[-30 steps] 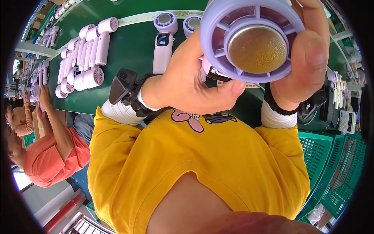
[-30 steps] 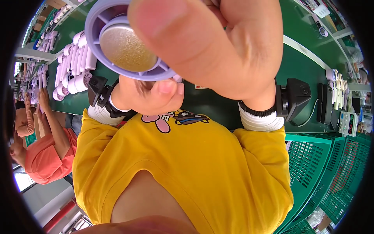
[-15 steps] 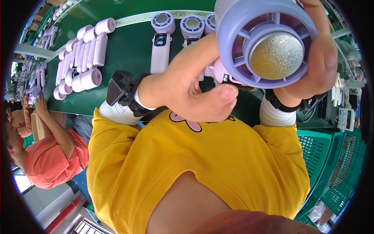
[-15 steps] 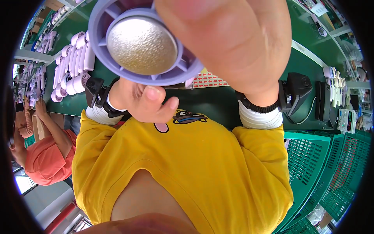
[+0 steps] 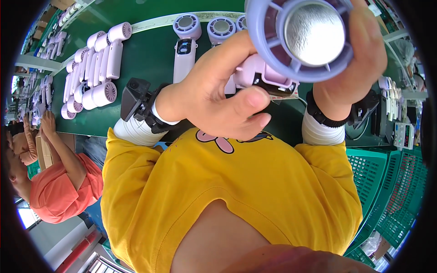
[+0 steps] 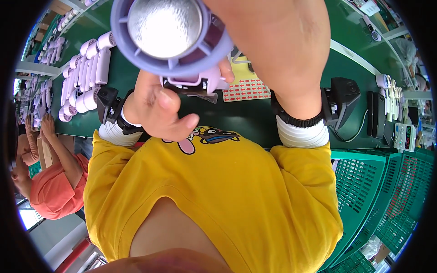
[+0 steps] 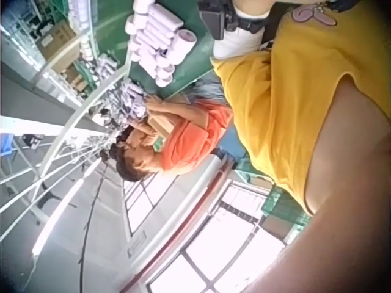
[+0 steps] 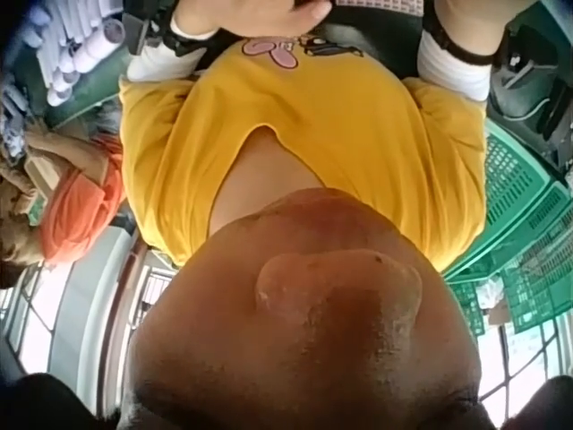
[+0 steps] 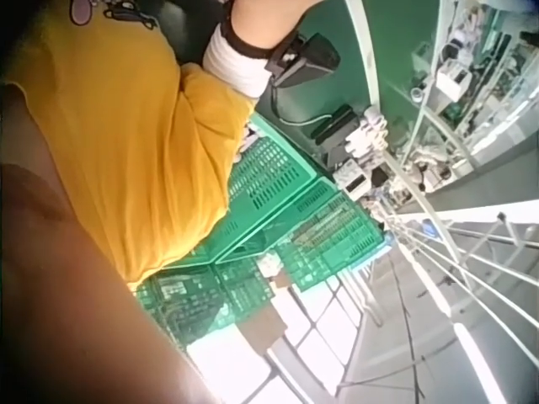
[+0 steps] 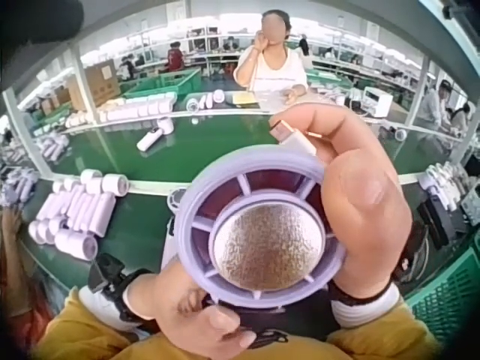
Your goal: Testing and inspecting electronic handheld fans on a production line.
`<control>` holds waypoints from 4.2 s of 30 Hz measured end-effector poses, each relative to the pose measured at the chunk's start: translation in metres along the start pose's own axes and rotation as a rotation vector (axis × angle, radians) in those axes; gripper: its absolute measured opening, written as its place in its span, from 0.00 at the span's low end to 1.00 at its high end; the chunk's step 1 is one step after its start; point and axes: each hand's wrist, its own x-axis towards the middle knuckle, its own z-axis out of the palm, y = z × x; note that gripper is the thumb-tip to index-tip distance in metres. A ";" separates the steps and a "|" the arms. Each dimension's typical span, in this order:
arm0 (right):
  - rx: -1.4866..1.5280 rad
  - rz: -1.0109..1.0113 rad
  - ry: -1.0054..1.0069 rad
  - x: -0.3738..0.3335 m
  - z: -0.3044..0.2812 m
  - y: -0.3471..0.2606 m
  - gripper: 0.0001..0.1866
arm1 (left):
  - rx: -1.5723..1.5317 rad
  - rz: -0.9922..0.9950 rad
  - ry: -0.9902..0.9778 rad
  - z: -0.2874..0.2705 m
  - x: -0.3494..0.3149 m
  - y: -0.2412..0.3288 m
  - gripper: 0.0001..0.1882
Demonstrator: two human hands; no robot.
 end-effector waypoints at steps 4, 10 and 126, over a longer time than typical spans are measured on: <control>0.008 0.010 0.093 -0.005 0.000 -0.016 0.15 | 0.038 -0.044 -0.166 -0.010 0.001 -0.003 0.24; -0.030 -0.131 0.149 -0.002 -0.010 -0.005 0.15 | 0.778 -0.014 -0.255 -0.034 -0.011 -0.021 0.23; 0.089 0.162 -0.329 -0.001 -0.003 -0.028 0.04 | -0.242 -0.376 0.265 -0.037 0.040 0.076 0.29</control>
